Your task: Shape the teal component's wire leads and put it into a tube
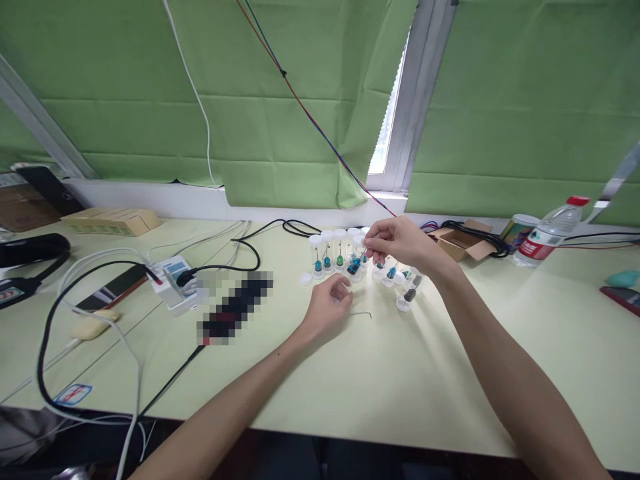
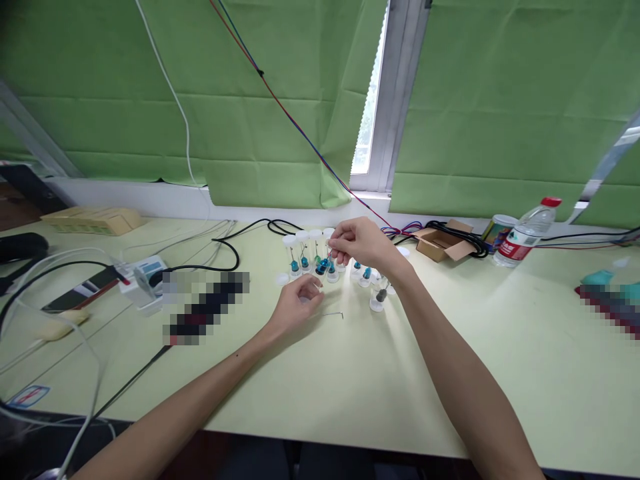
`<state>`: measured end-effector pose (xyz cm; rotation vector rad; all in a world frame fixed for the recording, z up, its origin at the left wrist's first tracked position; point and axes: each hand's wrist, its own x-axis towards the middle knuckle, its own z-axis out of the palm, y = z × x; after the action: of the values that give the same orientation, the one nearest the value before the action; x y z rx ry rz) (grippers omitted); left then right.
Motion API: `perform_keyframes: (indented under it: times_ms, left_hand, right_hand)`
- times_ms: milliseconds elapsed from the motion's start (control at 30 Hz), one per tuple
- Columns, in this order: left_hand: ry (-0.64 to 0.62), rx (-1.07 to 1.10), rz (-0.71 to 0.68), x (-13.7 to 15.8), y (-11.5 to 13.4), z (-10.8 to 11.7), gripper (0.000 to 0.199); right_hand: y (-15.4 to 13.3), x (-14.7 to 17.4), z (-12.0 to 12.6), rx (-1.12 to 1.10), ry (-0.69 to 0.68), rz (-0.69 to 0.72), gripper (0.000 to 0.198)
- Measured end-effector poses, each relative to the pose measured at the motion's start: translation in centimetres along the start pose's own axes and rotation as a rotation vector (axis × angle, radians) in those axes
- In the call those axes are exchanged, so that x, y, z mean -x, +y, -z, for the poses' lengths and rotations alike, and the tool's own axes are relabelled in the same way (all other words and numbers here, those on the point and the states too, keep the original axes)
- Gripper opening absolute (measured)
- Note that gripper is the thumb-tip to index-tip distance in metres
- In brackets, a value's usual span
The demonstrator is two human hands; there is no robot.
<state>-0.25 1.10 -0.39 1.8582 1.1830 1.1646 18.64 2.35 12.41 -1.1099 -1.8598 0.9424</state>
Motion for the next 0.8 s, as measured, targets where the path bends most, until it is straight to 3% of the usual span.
perform_keyframes:
  times_ms: [433,800]
  left_hand:
    - [0.025,0.03,-0.041,0.14,0.13,-0.09,0.012]
    - [0.052,0.053,-0.038,0.18,0.09,-0.21,0.012]
  right_hand:
    - [0.5,-0.31,-0.54,0.245,0.033,0.05,0.023]
    - [1.02,-0.64,-0.85,0.318,0.039,0.107,0.022]
